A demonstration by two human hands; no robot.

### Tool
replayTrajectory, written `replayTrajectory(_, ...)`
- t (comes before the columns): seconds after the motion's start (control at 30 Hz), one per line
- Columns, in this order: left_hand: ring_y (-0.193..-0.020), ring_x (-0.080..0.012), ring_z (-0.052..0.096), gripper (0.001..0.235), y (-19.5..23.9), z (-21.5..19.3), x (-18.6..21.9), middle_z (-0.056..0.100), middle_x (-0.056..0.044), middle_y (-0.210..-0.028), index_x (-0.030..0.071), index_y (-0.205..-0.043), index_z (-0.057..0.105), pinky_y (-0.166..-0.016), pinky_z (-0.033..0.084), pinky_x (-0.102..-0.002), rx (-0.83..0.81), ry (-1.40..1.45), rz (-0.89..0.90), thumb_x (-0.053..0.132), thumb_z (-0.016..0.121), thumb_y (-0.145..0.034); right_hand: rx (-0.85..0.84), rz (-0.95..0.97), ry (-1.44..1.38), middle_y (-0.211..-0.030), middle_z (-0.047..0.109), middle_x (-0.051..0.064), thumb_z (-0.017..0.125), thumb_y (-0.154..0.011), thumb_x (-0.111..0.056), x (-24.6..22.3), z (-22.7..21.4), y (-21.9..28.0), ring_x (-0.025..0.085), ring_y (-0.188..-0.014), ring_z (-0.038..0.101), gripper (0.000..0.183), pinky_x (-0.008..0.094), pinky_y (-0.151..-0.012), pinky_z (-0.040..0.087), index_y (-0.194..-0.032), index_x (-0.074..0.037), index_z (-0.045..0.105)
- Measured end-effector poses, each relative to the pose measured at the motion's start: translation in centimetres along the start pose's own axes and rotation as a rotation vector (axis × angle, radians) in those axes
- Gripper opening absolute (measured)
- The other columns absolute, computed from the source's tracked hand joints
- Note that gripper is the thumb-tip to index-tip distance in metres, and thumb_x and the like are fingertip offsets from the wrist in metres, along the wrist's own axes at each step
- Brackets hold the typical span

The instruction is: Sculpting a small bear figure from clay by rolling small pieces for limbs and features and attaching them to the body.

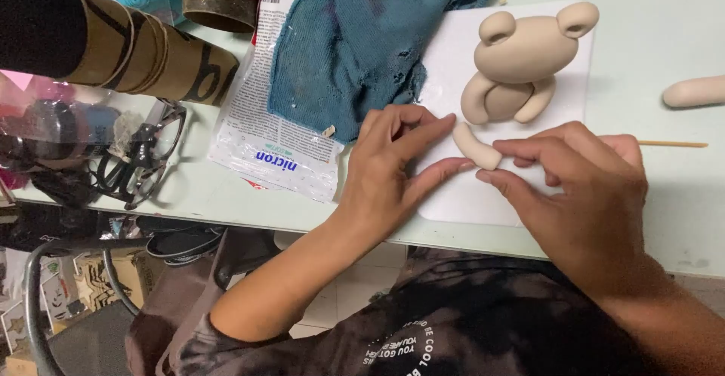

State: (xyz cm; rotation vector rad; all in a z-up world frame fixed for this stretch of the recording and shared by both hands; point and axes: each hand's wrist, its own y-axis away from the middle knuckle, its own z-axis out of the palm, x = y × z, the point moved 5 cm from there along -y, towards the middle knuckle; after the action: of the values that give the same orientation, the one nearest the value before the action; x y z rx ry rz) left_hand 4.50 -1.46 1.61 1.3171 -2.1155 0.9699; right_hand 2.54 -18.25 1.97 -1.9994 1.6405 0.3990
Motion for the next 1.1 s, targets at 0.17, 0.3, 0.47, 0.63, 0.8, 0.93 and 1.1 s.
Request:
replayTrajectory(0.17, -0.086, -0.0204, 0.051, 0.033, -0.1, 0.0, -0.4, 0.054, -0.003, -0.096, 0.015, -0.108, 0.061, -0.078, 0.044, -0.030, 0.014, -0.024, 0.020, 0.025, 0.073, -0.080, -0.029, 0.023, -0.035, -0.082, 0.059, -0.005, 0.081, -0.073, -0.034, 0.1, 0.1, 0.3, 0.013, -0.053, 0.043, 0.028, 0.034, -0.082, 0.031, -0.091, -0.016, 0.070)
replayTrajectory(0.3, -0.086, -0.0196, 0.047, 0.038, 0.2, 0.2, -0.8, 0.054, -0.001, -0.102, 0.019, -0.116, 0.056, -0.079, 0.043, -0.029, -0.049, 0.013, 0.004, 0.024, 0.073, -0.083, 0.037, -0.046, 0.030, -0.086, 0.063, -0.003, 0.078, -0.081, -0.033, -0.2, 0.4, 0.6, 0.011, -0.052, 0.047, 0.020, 0.034, -0.087, 0.031, -0.089, -0.018, 0.069)
replayTrajectory(0.47, -0.092, -0.0206, 0.051, 0.038, -0.4, -0.2, -0.7, 0.052, -0.003, -0.103, 0.016, -0.116, 0.058, -0.075, 0.046, -0.031, -0.058, 0.008, -0.057, 0.027, 0.070, -0.082, 0.068, -0.068, 0.069, -0.081, 0.061, -0.005, 0.081, -0.082, -0.034, -0.2, 0.7, 0.3, 0.011, -0.049, 0.044, 0.020, 0.034, -0.080, 0.032, -0.088, -0.018, 0.069)
replayTrajectory(0.63, -0.091, -0.0186, 0.053, 0.034, -1.0, -0.5, -0.5, 0.051, -0.002, -0.097, 0.012, -0.109, 0.061, -0.075, 0.045, -0.029, -0.054, 0.078, -0.059, 0.027, 0.070, -0.079, 0.086, -0.058, 0.061, -0.077, 0.060, -0.004, 0.083, -0.082, -0.032, -0.4, 0.7, 0.2, 0.011, -0.048, 0.043, 0.021, 0.034, -0.080, 0.031, -0.086, -0.016, 0.069)
replayTrajectory(0.8, -0.093, -0.0199, 0.051, 0.033, -0.9, -0.3, -0.6, 0.052, -0.002, -0.100, 0.015, -0.112, 0.061, -0.077, 0.044, -0.029, -0.101, 0.018, -0.086, 0.030, 0.065, -0.083, 0.086, -0.095, 0.097, -0.080, 0.059, -0.004, 0.080, -0.082, -0.037, -0.5, 0.7, 0.1, 0.013, -0.051, 0.043, 0.023, 0.035, -0.077, 0.028, -0.087, -0.018, 0.068)
replayTrajectory(0.93, -0.094, -0.0217, 0.054, 0.034, -0.6, -0.3, -0.5, 0.054, -0.003, -0.100, 0.012, -0.109, 0.062, -0.077, 0.046, -0.032, -0.048, 0.025, -0.050, 0.030, 0.068, -0.080, 0.077, -0.080, 0.081, -0.084, 0.059, -0.003, 0.083, -0.073, -0.044, -0.4, 0.2, 0.3, 0.014, -0.058, 0.048, 0.034, 0.036, -0.080, 0.031, -0.086, -0.016, 0.068)
replayTrajectory(1.1, -0.095, -0.0261, 0.054, 0.036, -1.1, -0.6, 0.1, 0.054, -0.010, -0.100, 0.006, -0.110, 0.061, -0.081, 0.043, -0.034, 0.006, 0.090, -0.035, 0.023, 0.068, -0.080, 0.111, -0.046, 0.081, -0.078, 0.059, -0.004, 0.081, -0.062, -0.043, 0.8, -1.4, -0.2, 0.016, -0.077, 0.058, 0.036, 0.040, -0.081, 0.031, -0.070, -0.017, 0.058)
